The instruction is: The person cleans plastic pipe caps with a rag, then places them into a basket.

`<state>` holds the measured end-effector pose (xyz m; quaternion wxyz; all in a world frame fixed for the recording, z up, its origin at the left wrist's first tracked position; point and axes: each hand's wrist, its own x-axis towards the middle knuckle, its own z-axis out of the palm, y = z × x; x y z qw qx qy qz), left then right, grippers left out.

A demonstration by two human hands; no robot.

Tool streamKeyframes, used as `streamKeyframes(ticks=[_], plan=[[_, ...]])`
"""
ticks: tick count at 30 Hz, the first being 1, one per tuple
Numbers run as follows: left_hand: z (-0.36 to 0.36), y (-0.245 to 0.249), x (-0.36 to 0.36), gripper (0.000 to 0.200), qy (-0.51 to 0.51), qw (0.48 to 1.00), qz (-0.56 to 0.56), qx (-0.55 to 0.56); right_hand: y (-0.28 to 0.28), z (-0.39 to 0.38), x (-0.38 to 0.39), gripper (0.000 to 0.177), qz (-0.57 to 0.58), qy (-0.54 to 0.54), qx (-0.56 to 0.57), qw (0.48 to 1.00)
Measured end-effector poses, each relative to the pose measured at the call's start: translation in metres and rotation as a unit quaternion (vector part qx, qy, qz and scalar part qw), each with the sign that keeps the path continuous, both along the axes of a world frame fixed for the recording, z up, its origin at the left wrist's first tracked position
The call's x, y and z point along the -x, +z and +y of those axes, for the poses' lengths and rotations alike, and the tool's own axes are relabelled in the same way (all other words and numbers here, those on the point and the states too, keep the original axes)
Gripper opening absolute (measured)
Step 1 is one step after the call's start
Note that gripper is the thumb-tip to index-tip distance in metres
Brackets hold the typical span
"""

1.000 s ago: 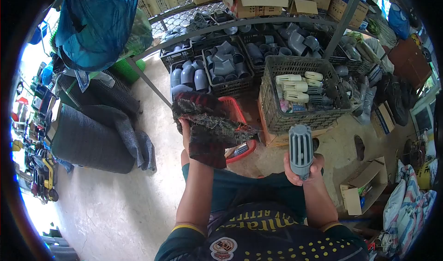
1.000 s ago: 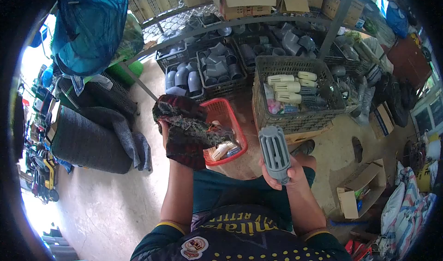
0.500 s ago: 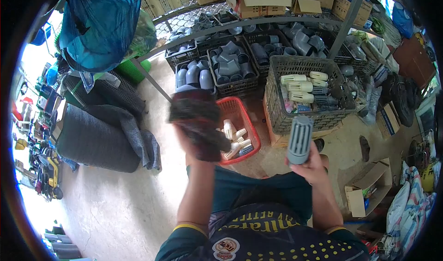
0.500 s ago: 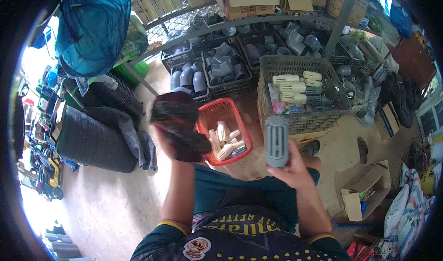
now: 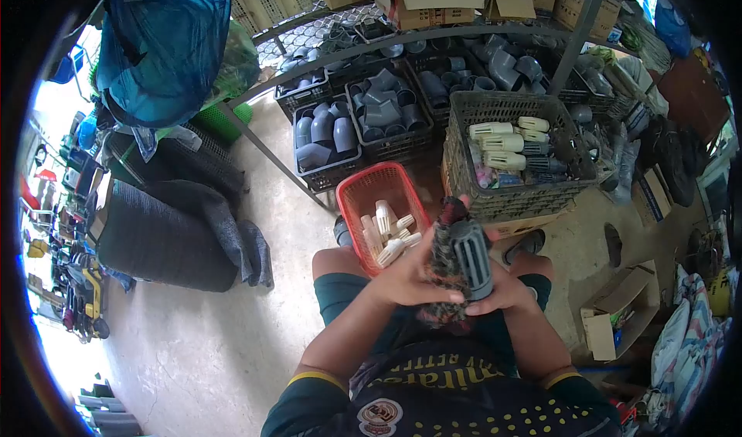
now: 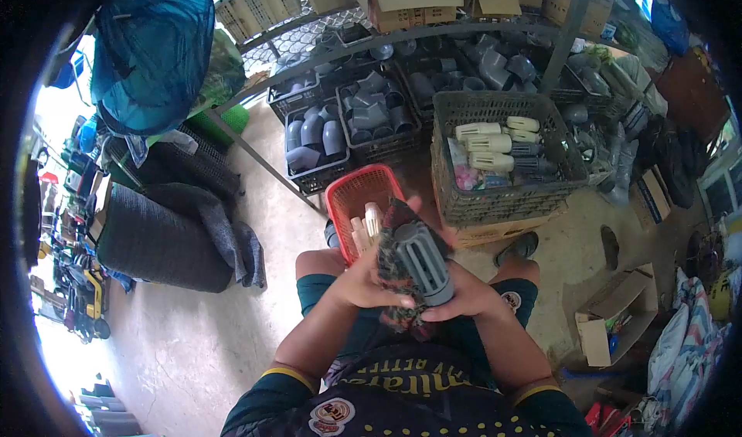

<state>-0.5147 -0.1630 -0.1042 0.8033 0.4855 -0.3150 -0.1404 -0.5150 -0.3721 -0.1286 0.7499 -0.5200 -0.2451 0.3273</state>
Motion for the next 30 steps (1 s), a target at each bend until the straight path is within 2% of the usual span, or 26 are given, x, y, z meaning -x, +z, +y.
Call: streamKeyframes(ticks=[1,2,5,6,9,12,15,17,18,20,22,23,25,28,29,30], plan=[[-0.007,0.003,0.003,0.103,-0.023,0.999,0.009,0.026,-0.005,0.003,-0.001,0.077,-0.038,0.007,0.021,0.999],[-0.013,0.003,0.004,0.085,0.022,1.000,0.009,0.020,-0.013,0.004,-0.003,0.077,-0.101,-0.004,0.062,0.993],[-0.022,-0.019,0.008,0.064,0.159,0.984,0.080,-0.027,-0.033,0.013,-0.003,0.074,-0.091,-0.090,0.119,0.985],[-0.027,-0.018,0.008,0.045,0.221,0.970,0.096,-0.013,-0.025,0.021,0.001,0.070,-0.077,-0.138,0.157,0.975],[-0.029,-0.011,0.012,0.058,0.302,0.942,0.145,-0.019,-0.003,0.037,0.010,0.073,-0.183,-0.287,0.297,0.892],[-0.036,-0.014,0.012,0.043,0.340,0.918,0.201,0.046,-0.015,0.032,0.007,0.078,-0.284,-0.310,0.323,0.848],[-0.028,0.003,0.013,0.050,0.312,0.891,0.301,0.133,-0.014,0.032,0.005,0.082,-0.368,-0.283,0.280,0.840],[-0.017,0.016,0.009,0.061,0.215,0.860,0.344,0.309,-0.025,0.028,0.003,0.079,-0.338,-0.258,0.247,0.871],[-0.015,0.022,0.004,0.076,0.254,0.828,0.383,0.321,-0.035,0.026,0.000,0.078,-0.322,-0.244,0.230,0.885],[-0.016,0.022,0.004,0.075,0.255,0.832,0.344,0.352,-0.081,0.025,-0.012,0.071,-0.202,-0.257,0.177,0.928],[-0.019,0.010,0.004,0.069,0.226,0.844,0.316,0.371,-0.077,0.029,-0.013,0.065,0.018,-0.250,0.046,0.967],[-0.028,0.001,0.006,0.066,0.270,0.881,0.279,0.270,-0.068,0.028,-0.010,0.062,0.175,-0.230,-0.058,0.956],[-0.041,-0.001,0.007,0.060,0.339,0.918,0.189,0.081,-0.060,0.036,-0.006,0.056,0.293,-0.232,-0.168,0.912],[-0.042,0.003,0.007,0.052,0.414,0.901,0.031,-0.124,-0.048,0.038,0.003,0.052,0.161,-0.270,-0.130,0.940],[-0.041,0.006,0.006,0.051,0.421,0.899,0.035,-0.114,-0.041,0.037,0.005,0.052,0.112,-0.278,-0.109,0.948],[-0.039,0.009,0.005,0.050,0.427,0.898,0.039,-0.104,-0.037,0.034,0.007,0.051,-0.052,-0.299,-0.010,0.953]])
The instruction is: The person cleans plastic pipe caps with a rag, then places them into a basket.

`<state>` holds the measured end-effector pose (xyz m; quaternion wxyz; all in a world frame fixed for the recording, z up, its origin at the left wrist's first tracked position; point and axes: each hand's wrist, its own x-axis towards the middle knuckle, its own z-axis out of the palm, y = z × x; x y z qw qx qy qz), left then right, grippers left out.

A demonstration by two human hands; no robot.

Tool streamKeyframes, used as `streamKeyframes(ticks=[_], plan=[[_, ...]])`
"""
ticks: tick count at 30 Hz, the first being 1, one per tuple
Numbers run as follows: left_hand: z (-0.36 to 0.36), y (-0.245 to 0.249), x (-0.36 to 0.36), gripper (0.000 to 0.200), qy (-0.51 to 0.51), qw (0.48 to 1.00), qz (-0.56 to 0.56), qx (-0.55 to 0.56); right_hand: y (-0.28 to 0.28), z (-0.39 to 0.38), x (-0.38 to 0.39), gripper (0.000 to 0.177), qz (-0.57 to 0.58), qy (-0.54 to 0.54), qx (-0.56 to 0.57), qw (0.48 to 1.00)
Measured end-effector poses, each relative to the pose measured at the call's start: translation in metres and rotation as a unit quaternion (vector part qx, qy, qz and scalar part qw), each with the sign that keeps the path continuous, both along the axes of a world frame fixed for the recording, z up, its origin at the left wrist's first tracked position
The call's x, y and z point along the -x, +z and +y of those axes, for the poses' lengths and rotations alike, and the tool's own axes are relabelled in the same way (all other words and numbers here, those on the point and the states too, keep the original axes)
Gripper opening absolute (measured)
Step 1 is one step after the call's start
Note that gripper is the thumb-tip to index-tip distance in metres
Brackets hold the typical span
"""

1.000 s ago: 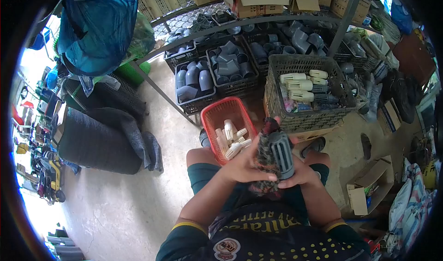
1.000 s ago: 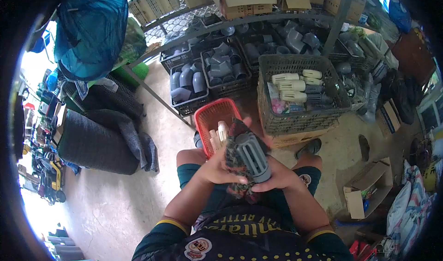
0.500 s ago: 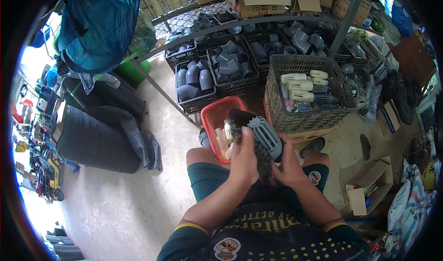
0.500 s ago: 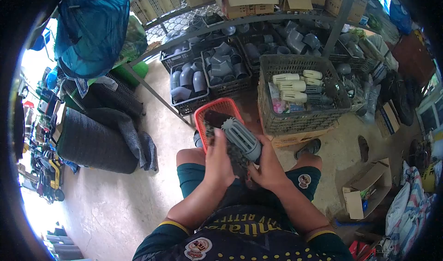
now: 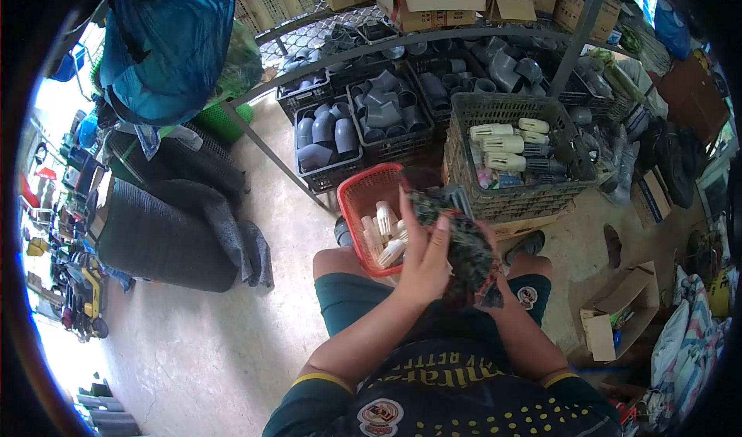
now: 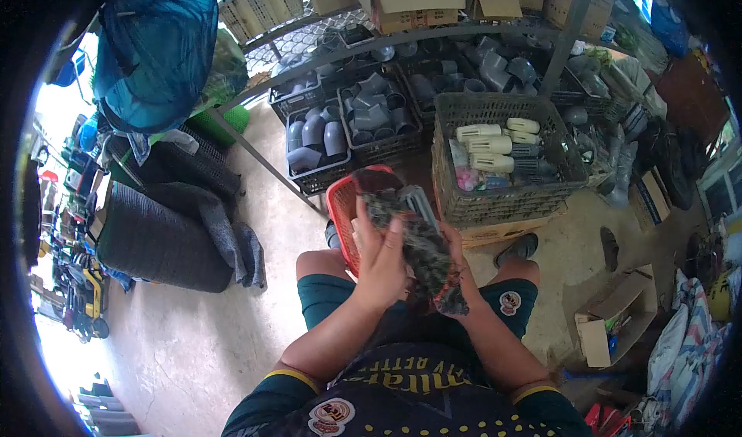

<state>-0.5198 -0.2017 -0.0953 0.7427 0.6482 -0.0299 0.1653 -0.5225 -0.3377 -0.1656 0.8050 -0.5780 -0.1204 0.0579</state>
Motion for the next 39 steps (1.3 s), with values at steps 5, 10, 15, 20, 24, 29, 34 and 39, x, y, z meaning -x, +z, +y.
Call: streamKeyframes(ticks=[5,10,15,20,24,29,34,39], plan=[[0.025,-0.033,-0.012,0.041,0.027,0.995,0.075,0.068,-0.004,-0.021,0.003,0.050,0.063,0.093,-0.099,0.989],[0.014,-0.058,-0.015,0.041,0.001,0.968,0.184,0.172,-0.032,-0.024,0.001,0.052,0.148,0.042,-0.176,0.972],[0.003,-0.052,0.009,0.066,-0.094,0.933,0.128,0.323,-0.030,-0.021,0.006,0.060,-0.045,-0.004,0.137,0.989],[0.006,-0.028,0.015,0.068,-0.132,0.957,0.126,0.226,-0.011,-0.006,0.018,0.083,-0.060,0.059,0.187,0.979],[0.027,-0.017,0.001,0.057,-0.187,0.946,0.130,0.229,0.023,-0.004,0.009,0.080,-0.064,0.124,0.200,0.970],[0.040,-0.037,-0.017,0.070,-0.381,0.873,0.024,0.303,0.003,-0.015,-0.006,0.074,0.230,0.468,-0.179,0.834],[0.042,-0.027,-0.023,0.058,-0.392,0.884,0.009,0.255,-0.045,-0.004,0.012,0.073,0.274,0.398,-0.246,0.840],[0.047,-0.027,-0.019,0.054,-0.207,0.957,0.059,0.197,-0.011,-0.004,-0.009,0.073,-0.012,0.255,0.091,0.963]])
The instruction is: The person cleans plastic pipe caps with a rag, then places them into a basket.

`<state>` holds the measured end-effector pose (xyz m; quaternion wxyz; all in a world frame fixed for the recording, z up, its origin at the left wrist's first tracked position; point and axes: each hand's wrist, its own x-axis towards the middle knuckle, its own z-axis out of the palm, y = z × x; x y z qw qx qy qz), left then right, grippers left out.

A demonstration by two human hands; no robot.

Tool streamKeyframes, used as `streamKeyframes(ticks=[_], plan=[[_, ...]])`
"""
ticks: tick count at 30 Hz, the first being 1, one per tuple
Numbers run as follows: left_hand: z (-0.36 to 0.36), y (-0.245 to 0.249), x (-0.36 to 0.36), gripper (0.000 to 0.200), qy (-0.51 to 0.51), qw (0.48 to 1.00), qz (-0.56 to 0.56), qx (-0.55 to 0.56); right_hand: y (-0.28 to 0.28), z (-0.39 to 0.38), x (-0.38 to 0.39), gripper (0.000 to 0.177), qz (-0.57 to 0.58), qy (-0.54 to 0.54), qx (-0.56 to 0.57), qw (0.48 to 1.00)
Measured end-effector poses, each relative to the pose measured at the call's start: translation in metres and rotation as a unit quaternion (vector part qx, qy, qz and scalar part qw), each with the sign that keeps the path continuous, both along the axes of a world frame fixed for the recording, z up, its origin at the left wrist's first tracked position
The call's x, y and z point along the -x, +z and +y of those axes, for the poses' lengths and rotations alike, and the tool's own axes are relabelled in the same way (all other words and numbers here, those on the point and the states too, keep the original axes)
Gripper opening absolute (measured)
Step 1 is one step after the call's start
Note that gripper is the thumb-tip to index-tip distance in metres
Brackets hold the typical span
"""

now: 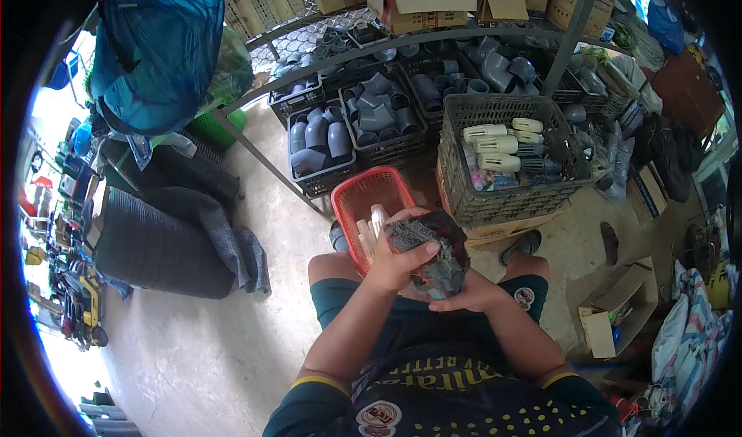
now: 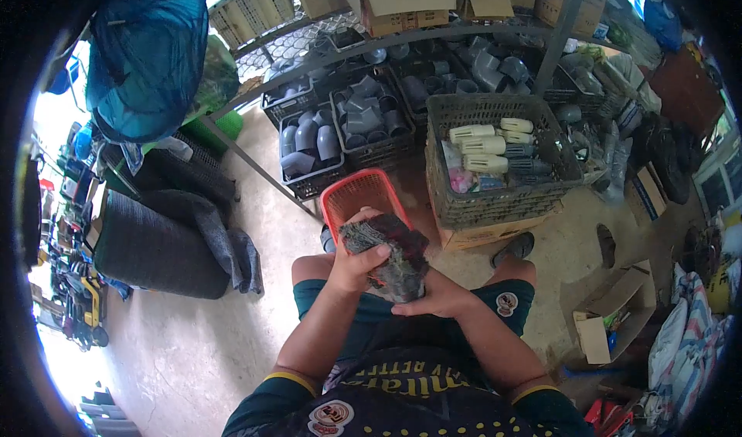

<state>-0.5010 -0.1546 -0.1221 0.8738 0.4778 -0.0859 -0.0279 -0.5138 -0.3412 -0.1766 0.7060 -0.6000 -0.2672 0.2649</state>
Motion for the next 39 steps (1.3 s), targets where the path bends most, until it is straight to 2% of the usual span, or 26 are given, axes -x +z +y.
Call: streamKeyframes(ticks=[1,4,7,8,10,11,13,14,15,16,17,20,21,23,25,26,27,28,29,30,31,32,34,35,37,39], plan=[[-0.002,-0.003,0.000,0.056,0.026,0.999,-0.013,-0.025,0.000,0.001,-0.001,0.073,-0.079,-0.073,0.073,0.992],[-0.018,-0.002,-0.001,0.061,0.148,0.988,0.017,-0.048,0.016,0.005,0.001,0.060,-0.088,-0.181,0.197,0.960],[-0.034,-0.005,0.003,0.067,0.194,0.981,-0.006,-0.007,0.007,0.018,0.009,0.057,-0.150,-0.301,0.214,0.917],[-0.037,-0.006,0.007,0.068,0.212,0.977,-0.021,0.005,0.008,0.019,0.010,0.055,-0.147,-0.304,0.203,0.919],[-0.036,-0.006,0.013,0.066,0.176,0.984,-0.029,0.024,0.018,0.019,0.014,0.052,-0.137,-0.312,0.180,0.923],[-0.034,-0.006,0.016,0.065,0.157,0.987,-0.031,0.033,0.027,0.015,0.014,0.054,-0.084,-0.247,0.118,0.958],[-0.009,-0.022,0.017,0.064,0.034,0.985,0.072,0.150,0.045,-0.001,0.007,0.058,0.024,-0.113,-0.012,0.993],[0.000,-0.035,0.015,0.065,-0.030,0.970,0.122,0.207,0.046,-0.007,0.004,0.057,0.058,-0.078,-0.013,0.995],[-0.001,-0.040,0.015,0.063,-0.132,0.931,0.081,0.331,0.047,-0.013,0.001,0.056,0.091,-0.042,-0.014,0.995],[-0.003,-0.043,0.013,0.063,-0.117,0.937,0.082,0.319,0.051,-0.016,-0.002,0.055,0.122,-0.006,-0.015,0.992],[-0.005,-0.046,0.012,0.064,-0.101,0.943,0.083,0.307,0.055,-0.012,0.002,0.055,0.146,-0.085,-0.007,0.986],[-0.012,-0.038,0.011,0.064,-0.049,0.957,0.088,0.273,0.054,0.010,0.007,0.060,-0.060,-0.251,-0.070,0.964],[-0.014,-0.037,0.011,0.064,-0.030,0.960,0.089,0.262,0.053,0.012,0.010,0.063,-0.100,-0.236,-0.037,0.966],[-0.011,-0.079,0.011,0.057,-0.110,0.940,0.045,0.320,0.050,0.015,0.017,0.070,-0.176,-0.205,0.028,0.962],[-0.013,-0.045,0.018,0.055,-0.059,0.990,-0.028,0.126,0.030,0.007,0.017,0.075,-0.239,-0.129,0.085,0.959],[-0.014,-0.028,0.021,0.055,-0.028,0.997,-0.060,0.029,0.024,0.003,0.015,0.078,-0.269,-0.090,0.114,0.952],[-0.007,-0.015,0.022,0.053,-0.029,0.996,-0.080,-0.027,0.027,0.001,0.014,0.070,-0.053,-0.068,-0.026,0.996],[-0.003,-0.010,0.022,0.051,-0.030,0.991,-0.100,-0.084,0.030,-0.003,0.010,0.069,0.015,-0.015,-0.044,0.999],[-0.005,-0.018,0.019,0.052,-0.055,0.997,-0.048,-0.004,0.033,-0.011,0.005,0.067,0.083,0.037,-0.062,0.994],[-0.006,-0.015,0.018,0.053,-0.081,0.993,-0.047,0.069,0.034,-0.016,0.003,0.066,0.150,0.087,-0.081,0.982],[-0.007,-0.009,0.018,0.054,-0.107,0.983,-0.047,0.141,0.025,-0.016,0.002,0.064,0.182,0.127,-0.155,0.963],[-0.008,-0.006,0.018,0.056,-0.132,0.967,-0.047,0.213,0.025,-0.022,0.002,0.064,0.202,0.163,-0.168,0.951],[0.003,-0.018,0.011,0.060,-0.104,0.951,0.067,0.284,0.036,-0.028,0.001,0.063,0.240,0.237,-0.195,0.921],[0.004,-0.024,0.006,0.060,-0.095,0.936,0.049,0.335,0.034,-0.029,0.003,0.064,0.234,0.201,-0.190,0.932],[0.004,-0.002,0.008,0.057,-0.035,0.939,-0.021,0.343,0.029,-0.030,0.011,0.066,0.221,0.131,-0.176,0.950],[0.024,-0.001,-0.002,0.055,-0.005,0.937,0.026,0.348,0.030,-0.044,0.010,0.068,0.243,0.134,-0.225,0.934]])
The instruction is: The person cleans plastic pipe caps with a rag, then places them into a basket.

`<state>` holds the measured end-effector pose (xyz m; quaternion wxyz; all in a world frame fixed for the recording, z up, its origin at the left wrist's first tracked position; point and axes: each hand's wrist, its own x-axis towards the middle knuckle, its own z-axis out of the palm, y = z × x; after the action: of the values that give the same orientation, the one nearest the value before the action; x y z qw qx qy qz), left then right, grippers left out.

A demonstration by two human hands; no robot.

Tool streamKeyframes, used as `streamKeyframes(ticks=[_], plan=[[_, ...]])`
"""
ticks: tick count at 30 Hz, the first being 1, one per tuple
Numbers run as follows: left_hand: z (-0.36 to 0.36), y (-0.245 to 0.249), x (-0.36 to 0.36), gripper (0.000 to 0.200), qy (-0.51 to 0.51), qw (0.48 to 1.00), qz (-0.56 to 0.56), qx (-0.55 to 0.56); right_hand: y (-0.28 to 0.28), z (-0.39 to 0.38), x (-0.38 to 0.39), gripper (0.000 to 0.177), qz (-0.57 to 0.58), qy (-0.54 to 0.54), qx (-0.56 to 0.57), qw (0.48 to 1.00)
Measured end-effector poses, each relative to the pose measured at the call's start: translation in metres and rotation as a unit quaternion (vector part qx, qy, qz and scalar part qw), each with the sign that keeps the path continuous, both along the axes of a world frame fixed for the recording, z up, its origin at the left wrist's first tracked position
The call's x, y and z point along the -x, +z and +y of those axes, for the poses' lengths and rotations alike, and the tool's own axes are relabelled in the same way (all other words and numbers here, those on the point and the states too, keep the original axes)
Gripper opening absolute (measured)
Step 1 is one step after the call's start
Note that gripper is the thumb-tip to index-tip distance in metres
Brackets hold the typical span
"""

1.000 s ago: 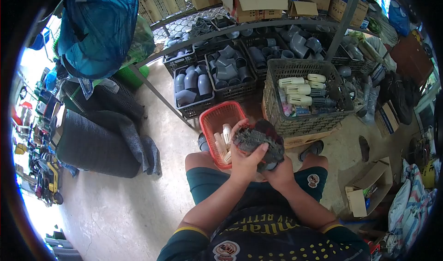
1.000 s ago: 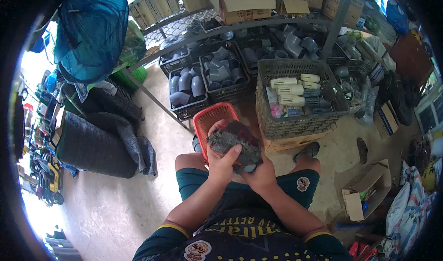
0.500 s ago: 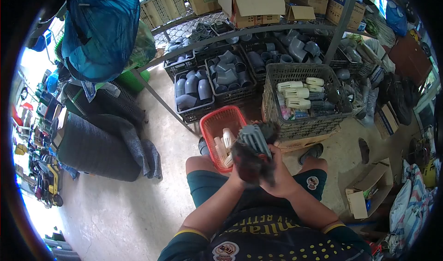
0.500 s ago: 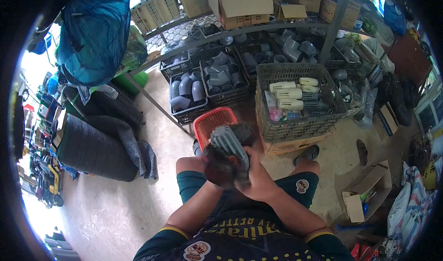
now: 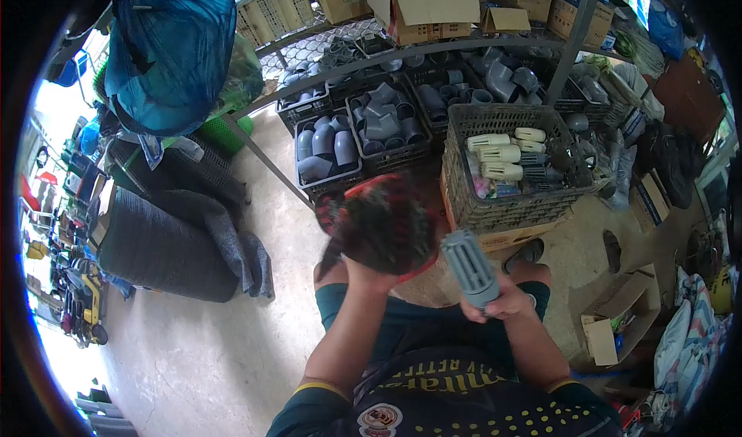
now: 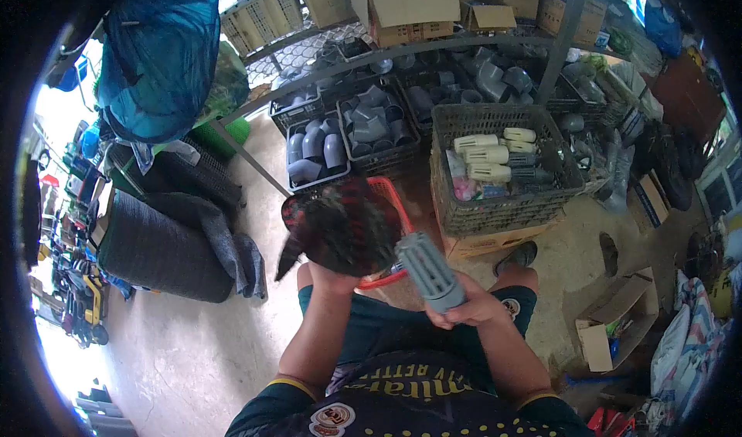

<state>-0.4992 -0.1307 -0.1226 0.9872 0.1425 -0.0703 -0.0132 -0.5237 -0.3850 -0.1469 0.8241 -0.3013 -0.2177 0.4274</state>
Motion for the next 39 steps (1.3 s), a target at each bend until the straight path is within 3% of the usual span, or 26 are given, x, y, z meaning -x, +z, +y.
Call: streamKeyframes(ticks=[2,5,6,8,9,10,12,13,15,16,18,19,20,23,26,28,30,32,34,37,39], plan=[[0.012,0.006,-0.008,0.056,0.033,0.999,0.003,0.001,-0.009,-0.017,-0.003,0.066,0.011,-0.001,-0.050,0.999],[0.010,0.009,-0.009,0.069,0.159,0.984,-0.059,-0.062,0.008,-0.014,-0.002,0.064,-0.086,-0.166,0.011,0.982],[-0.002,0.012,-0.005,0.078,0.170,0.976,-0.007,-0.137,0.013,-0.013,-0.001,0.062,-0.112,-0.197,0.068,0.972],[-0.031,-0.001,0.009,0.072,0.242,0.883,-0.062,-0.398,0.014,0.018,0.006,0.066,-0.262,-0.359,0.188,0.876],[-0.047,-0.010,0.018,0.070,0.272,0.808,-0.090,-0.515,0.014,0.033,0.009,0.068,-0.333,-0.431,0.244,0.803],[-0.060,-0.015,0.026,0.069,0.298,0.715,-0.116,-0.621,0.014,0.042,0.011,0.070,-0.415,-0.429,0.297,0.746],[-0.065,-0.017,0.029,0.066,0.167,0.867,-0.074,-0.463,0.014,0.053,0.015,0.073,-0.561,-0.409,0.391,0.604],[-0.068,-0.018,0.031,0.066,0.110,0.921,-0.036,-0.373,0.022,0.047,0.013,0.075,-0.574,-0.364,0.385,0.624],[-0.047,-0.018,0.025,0.065,0.045,0.939,-0.005,-0.340,0.046,0.019,0.000,0.079,-0.593,-0.269,0.372,0.661],[-0.042,-0.002,0.023,0.072,-0.005,0.936,-0.017,-0.350,0.043,-0.004,-0.014,0.076,-0.628,-0.197,0.381,0.650],[-0.035,0.001,0.020,0.073,0.070,0.846,-0.072,-0.523,0.044,-0.031,-0.024,0.069,-0.428,-0.287,0.283,0.809],[-0.033,0.009,0.016,0.074,0.106,0.785,-0.103,-0.601,0.049,-0.034,-0.028,0.065,-0.316,-0.327,0.224,0.862],[-0.033,0.020,0.022,0.076,0.140,0.599,-0.145,-0.775,0.051,-0.027,-0.027,0.055,-0.295,-0.353,0.200,0.865],[-0.055,0.019,0.027,0.078,0.096,0.541,-0.187,-0.814,0.079,0.014,-0.018,0.027,-0.288,-0.405,0.174,0.850],[-0.066,0.014,0.026,0.080,0.101,0.596,-0.196,-0.772,0.066,0.020,-0.027,0.012,-0.358,-0.432,0.220,0.798],[-0.067,0.020,0.028,0.081,0.088,0.618,-0.200,-0.755,0.069,0.015,-0.029,0.010,-0.336,-0.441,0.153,0.818],[-0.061,0.034,0.027,0.082,0.002,0.640,-0.226,-0.734,0.077,0.010,-0.028,0.009,-0.306,-0.441,0.088,0.839],[-0.051,0.039,0.023,0.081,-0.085,0.670,-0.262,-0.690,0.086,-0.001,-0.029,0.010,-0.314,-0.361,0.010,0.878],[-0.048,0.000,0.016,0.079,-0.256,0.753,-0.251,-0.551,0.080,-0.016,-0.047,0.013,-0.362,-0.220,-0.107,0.900],[-0.057,-0.015,0.013,0.075,-0.423,0.798,-0.213,-0.373,0.086,0.014,-0.051,0.028,-0.248,-0.054,-0.310,0.916],[-0.071,-0.035,0.015,0.075,-0.476,0.825,-0.185,-0.241,0.089,0.025,-0.041,0.035,-0.190,-0.024,-0.316,0.929]])
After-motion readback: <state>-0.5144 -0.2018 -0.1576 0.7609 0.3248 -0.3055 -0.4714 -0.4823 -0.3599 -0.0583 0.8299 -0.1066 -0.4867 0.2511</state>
